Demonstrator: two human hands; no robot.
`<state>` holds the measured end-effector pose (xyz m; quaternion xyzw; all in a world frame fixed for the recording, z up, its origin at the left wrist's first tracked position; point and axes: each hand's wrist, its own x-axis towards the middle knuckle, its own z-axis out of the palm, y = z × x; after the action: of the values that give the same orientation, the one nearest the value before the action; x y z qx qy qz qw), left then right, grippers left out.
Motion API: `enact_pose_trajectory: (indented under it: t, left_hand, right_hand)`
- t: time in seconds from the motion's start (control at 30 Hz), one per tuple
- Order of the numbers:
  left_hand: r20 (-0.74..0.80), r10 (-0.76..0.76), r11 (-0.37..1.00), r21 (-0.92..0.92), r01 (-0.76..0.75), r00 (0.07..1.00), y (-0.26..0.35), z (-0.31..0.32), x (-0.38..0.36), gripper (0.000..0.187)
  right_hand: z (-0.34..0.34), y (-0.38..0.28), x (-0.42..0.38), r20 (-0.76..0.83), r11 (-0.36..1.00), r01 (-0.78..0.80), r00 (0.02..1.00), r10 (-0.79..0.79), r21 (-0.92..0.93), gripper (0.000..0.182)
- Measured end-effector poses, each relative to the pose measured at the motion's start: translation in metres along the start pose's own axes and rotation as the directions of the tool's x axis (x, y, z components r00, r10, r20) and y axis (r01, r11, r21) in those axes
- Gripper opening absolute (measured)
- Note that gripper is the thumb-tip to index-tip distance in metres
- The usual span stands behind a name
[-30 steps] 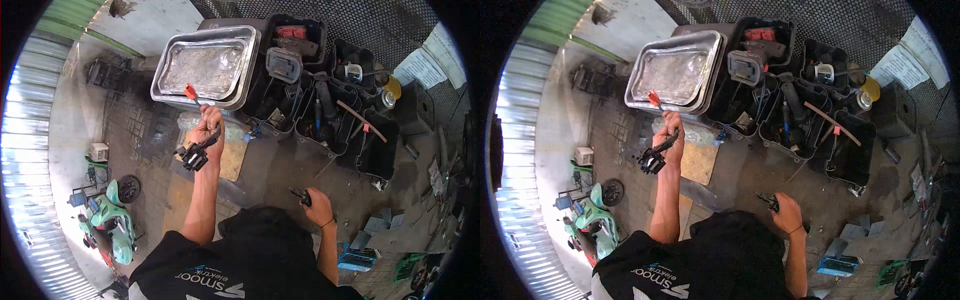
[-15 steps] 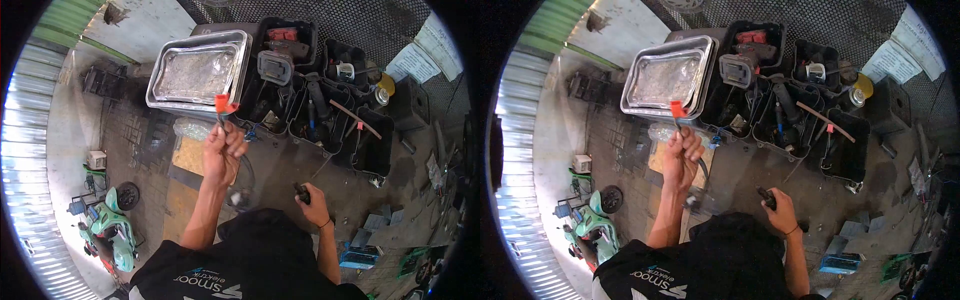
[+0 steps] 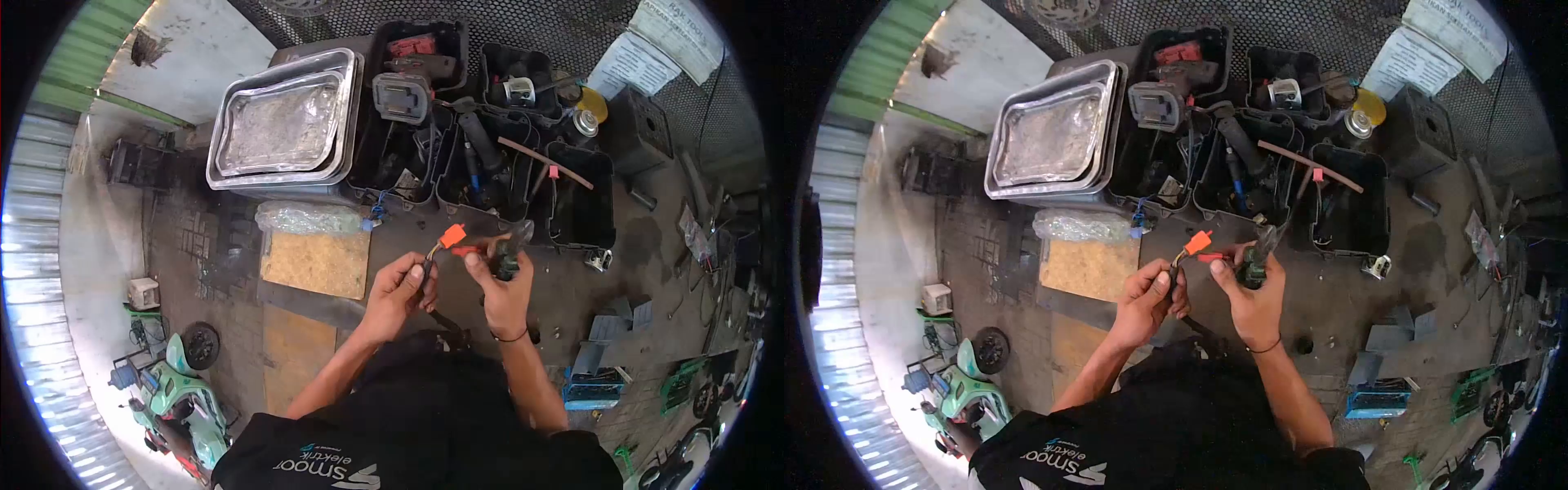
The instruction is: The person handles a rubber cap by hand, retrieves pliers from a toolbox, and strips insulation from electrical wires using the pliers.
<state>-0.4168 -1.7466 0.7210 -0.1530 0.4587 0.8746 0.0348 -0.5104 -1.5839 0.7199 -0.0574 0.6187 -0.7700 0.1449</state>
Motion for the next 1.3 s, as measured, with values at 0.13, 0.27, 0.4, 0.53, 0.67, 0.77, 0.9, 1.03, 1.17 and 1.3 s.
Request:
enact_pose_trajectory:
  t: [0.13, 0.27, 0.4, 0.53, 0.67, 0.77, 0.9, 1.03, 1.17, 1.3]
  left_hand:
    - [-0.005, -0.015, 0.999, 0.028, 0.015, 1.000, -0.001, 0.000, -0.004, 0.025]
    - [-0.066, 0.003, 0.961, 0.275, 0.016, 0.998, 0.001, 0.009, -0.006, 0.014]
    - [-0.221, 0.082, 0.963, 0.267, -0.021, 0.972, -0.009, 0.007, -0.003, 0.011]
    - [-0.321, 0.086, 0.979, 0.202, -0.021, 0.943, -0.022, 0.004, -0.006, 0.009]
    - [-0.186, -0.013, 0.949, 0.308, 0.070, 0.982, -0.028, -0.004, -0.013, 0.010]
    - [-0.082, -0.112, 0.916, 0.378, 0.135, 0.990, -0.029, -0.007, -0.014, 0.011]
    - [-0.086, -0.166, 0.925, 0.333, 0.185, 0.982, -0.033, -0.007, -0.013, 0.012]
    - [0.006, -0.191, 0.823, 0.546, 0.157, 0.981, -0.021, -0.012, -0.017, 0.014]
    - [-0.004, -0.189, 0.766, 0.625, 0.150, 0.982, -0.004, -0.005, -0.018, 0.015]
    - [-0.060, -0.201, 0.836, 0.510, 0.204, 0.978, 0.015, -0.010, -0.019, 0.015]
  right_hand:
    - [-0.003, 0.006, -0.009, 0.004, 0.998, -0.055, 0.998, 0.055, -0.014, 0.027]
    - [-0.008, 0.010, -0.016, 0.029, 0.995, -0.033, 0.999, 0.036, -0.095, 0.027]
    - [-0.016, 0.014, -0.021, 0.113, 0.983, -0.024, 0.993, 0.045, -0.181, 0.025]
    - [-0.023, 0.021, -0.026, 0.235, 0.949, -0.021, 0.967, 0.099, -0.314, 0.022]
    - [-0.031, 0.019, -0.023, 0.365, 0.909, 0.106, 0.930, 0.053, -0.404, 0.021]
    - [-0.031, 0.019, -0.027, 0.418, 0.919, -0.030, 0.885, 0.207, -0.392, 0.022]
    - [-0.031, 0.020, -0.028, 0.485, 0.850, 0.024, 0.829, 0.277, -0.526, 0.023]
    - [-0.031, 0.016, -0.026, 0.575, 0.913, 0.069, 0.795, 0.194, -0.403, 0.022]
    - [-0.039, 0.007, -0.019, 0.637, 0.827, 0.204, 0.738, 0.222, -0.524, 0.022]
    - [-0.038, -0.009, -0.011, 0.654, 0.932, 0.041, 0.723, 0.221, -0.360, 0.019]
